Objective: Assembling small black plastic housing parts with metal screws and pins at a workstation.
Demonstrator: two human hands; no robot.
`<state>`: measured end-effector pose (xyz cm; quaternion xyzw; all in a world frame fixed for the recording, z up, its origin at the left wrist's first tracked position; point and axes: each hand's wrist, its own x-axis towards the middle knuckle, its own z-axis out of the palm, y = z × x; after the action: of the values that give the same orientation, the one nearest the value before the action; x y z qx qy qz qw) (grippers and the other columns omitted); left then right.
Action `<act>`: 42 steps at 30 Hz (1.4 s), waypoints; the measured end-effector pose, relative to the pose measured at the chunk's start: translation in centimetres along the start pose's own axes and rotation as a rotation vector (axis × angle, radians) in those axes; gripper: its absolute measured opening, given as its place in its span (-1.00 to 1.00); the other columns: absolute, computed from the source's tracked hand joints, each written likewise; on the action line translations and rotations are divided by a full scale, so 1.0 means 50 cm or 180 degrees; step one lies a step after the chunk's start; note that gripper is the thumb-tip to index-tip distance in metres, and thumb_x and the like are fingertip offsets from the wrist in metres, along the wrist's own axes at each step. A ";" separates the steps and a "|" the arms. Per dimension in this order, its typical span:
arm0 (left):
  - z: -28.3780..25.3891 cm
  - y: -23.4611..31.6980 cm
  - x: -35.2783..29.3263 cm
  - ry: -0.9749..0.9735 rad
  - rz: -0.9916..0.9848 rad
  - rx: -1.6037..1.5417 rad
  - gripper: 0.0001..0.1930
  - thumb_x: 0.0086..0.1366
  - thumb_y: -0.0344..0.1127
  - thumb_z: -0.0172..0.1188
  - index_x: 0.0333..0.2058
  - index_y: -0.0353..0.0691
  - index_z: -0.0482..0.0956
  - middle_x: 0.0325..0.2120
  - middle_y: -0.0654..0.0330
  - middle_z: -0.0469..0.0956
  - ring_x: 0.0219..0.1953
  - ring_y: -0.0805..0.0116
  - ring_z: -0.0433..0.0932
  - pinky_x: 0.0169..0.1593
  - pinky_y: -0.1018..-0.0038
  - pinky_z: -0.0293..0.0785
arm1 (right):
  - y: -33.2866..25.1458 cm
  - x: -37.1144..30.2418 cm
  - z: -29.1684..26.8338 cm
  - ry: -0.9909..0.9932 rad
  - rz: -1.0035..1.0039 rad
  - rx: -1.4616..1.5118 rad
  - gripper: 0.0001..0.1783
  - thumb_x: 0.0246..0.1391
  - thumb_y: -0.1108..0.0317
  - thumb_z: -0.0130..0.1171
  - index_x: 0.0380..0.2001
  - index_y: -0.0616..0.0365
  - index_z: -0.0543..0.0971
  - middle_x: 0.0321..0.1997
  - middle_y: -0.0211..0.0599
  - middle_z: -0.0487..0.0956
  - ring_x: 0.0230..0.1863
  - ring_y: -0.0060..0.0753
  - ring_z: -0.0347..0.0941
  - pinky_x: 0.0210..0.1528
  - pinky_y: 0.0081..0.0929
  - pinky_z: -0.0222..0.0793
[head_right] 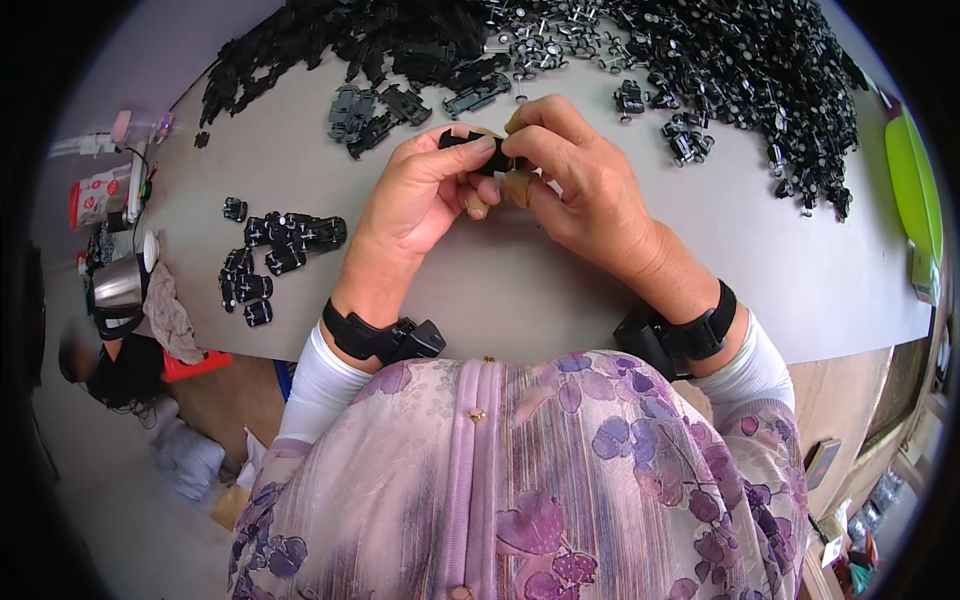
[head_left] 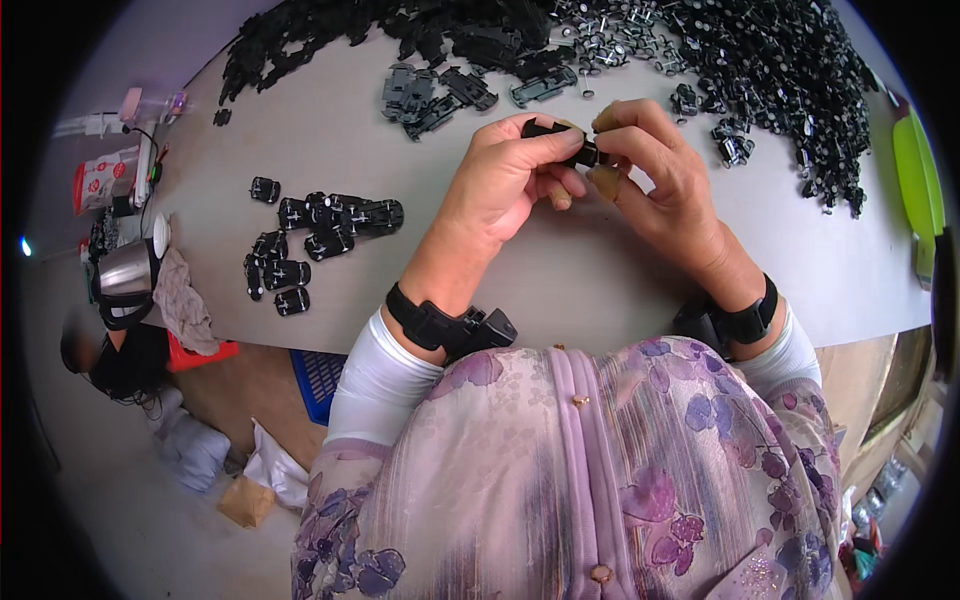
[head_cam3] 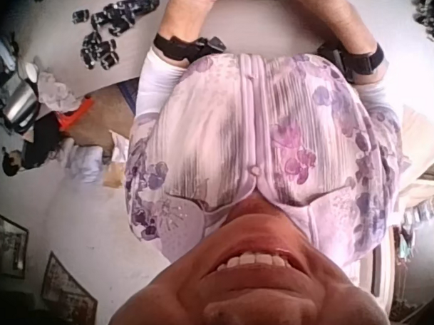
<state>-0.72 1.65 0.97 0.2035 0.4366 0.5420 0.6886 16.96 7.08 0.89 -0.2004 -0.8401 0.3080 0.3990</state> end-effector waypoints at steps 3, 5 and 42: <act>-0.005 -0.012 0.001 -0.0176 -0.0008 0.0036 -0.85 0.28 -0.37 0.16 -0.31 -0.37 0.49 -0.48 0.13 0.55 -0.62 0.38 0.54 -0.61 0.53 0.45 | 0.005 -0.003 -0.003 -0.0179 0.0061 0.0017 -0.72 -0.24 0.64 0.26 -0.36 0.23 0.48 -0.21 -0.22 0.48 -0.36 -0.22 0.51 -0.36 -0.40 0.46; -0.004 -0.018 0.000 -0.0222 -0.0028 -0.0020 -0.85 0.29 -0.35 0.15 -0.32 -0.35 0.49 -0.49 0.16 0.54 -0.63 0.42 0.51 -0.63 0.55 0.39 | 0.007 -0.006 -0.003 -0.0086 -0.0056 -0.0147 -0.73 -0.25 0.64 0.25 -0.39 0.22 0.47 -0.23 -0.22 0.49 -0.34 -0.18 0.50 -0.36 -0.38 0.45; -0.002 -0.034 -0.010 0.0103 0.0159 0.0242 -0.81 0.31 -0.35 0.10 -0.19 -0.36 0.51 -0.40 0.13 0.57 -0.51 0.37 0.59 -0.47 0.51 0.53 | 0.062 0.029 -0.080 0.0282 0.1538 -0.0966 -0.74 -0.13 0.39 0.35 -0.37 0.22 0.50 -0.56 -0.31 0.50 -0.56 -0.43 0.37 -0.46 -0.51 0.32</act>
<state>0.14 0.60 -0.18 0.2316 0.4627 0.5452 0.6596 19.55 11.62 1.53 -0.4654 -0.7863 0.2559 0.3158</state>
